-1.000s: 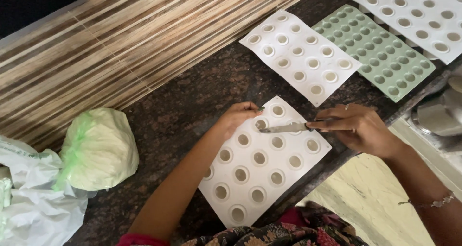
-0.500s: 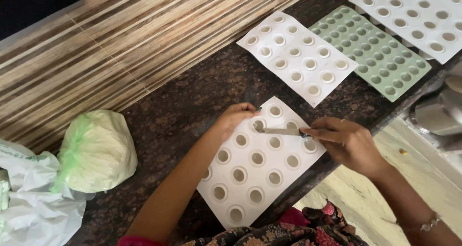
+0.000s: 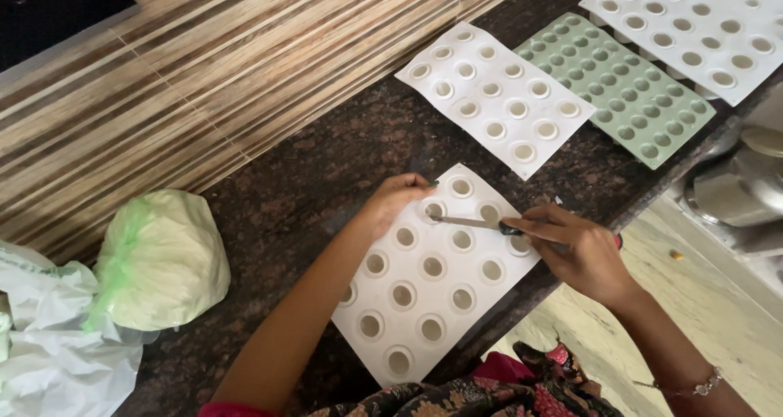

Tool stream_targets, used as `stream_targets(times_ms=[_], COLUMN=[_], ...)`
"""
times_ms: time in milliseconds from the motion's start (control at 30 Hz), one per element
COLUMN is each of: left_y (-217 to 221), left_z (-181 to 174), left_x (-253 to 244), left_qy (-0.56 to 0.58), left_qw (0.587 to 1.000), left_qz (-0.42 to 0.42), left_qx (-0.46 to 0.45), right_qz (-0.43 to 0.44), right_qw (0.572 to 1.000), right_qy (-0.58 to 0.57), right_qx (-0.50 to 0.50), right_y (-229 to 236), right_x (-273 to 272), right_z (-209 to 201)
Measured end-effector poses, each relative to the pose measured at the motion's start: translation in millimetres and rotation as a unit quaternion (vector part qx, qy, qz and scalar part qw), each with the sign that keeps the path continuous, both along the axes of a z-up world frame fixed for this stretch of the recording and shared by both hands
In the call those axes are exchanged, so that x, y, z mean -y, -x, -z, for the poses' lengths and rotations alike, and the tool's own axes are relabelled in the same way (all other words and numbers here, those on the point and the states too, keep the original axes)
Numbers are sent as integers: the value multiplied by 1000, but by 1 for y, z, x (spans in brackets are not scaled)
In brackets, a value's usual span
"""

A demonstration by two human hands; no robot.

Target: The person trims excess wax from the tops of filled candle molds with a knife, working cavity by cavity across molds on the counter. They briefly scoop material from a mixer grinder jar on the floor with a spoon, then return to trim the molds and poke into the wax cavities with a blue-handled tool.

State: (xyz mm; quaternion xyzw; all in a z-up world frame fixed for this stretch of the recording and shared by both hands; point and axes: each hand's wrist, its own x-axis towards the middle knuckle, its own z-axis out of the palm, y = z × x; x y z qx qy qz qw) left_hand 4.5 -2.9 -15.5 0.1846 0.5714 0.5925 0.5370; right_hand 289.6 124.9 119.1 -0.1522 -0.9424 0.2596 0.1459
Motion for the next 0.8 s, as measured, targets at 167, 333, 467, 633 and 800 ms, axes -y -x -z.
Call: stream_targets(times_ms=[167,333,467,633,800], left_y=[1,-7,3,9,-4], left_z=[3,-23,-7,-20,-43], left_x=[-1,3,0,15,30], left_qy=[6,-4,-60,-50,-16], left_qw=[999,999,992,978,948], left_qz=[-2,-33,-13,10,65], left_qx=[-35,-24,-107,-201,-311], right_qz=[-1,28,35,58,225], right_qw=[999,998,999,997,963], right_qy=[-28,2,-1,46,134], right_qx=[-19,62,25,-22,-65], right_y=[-5,4,-1,-15,-45], right_x=[-10,1,-1,-3,0], right_z=[28,-5,-10,-22,1])
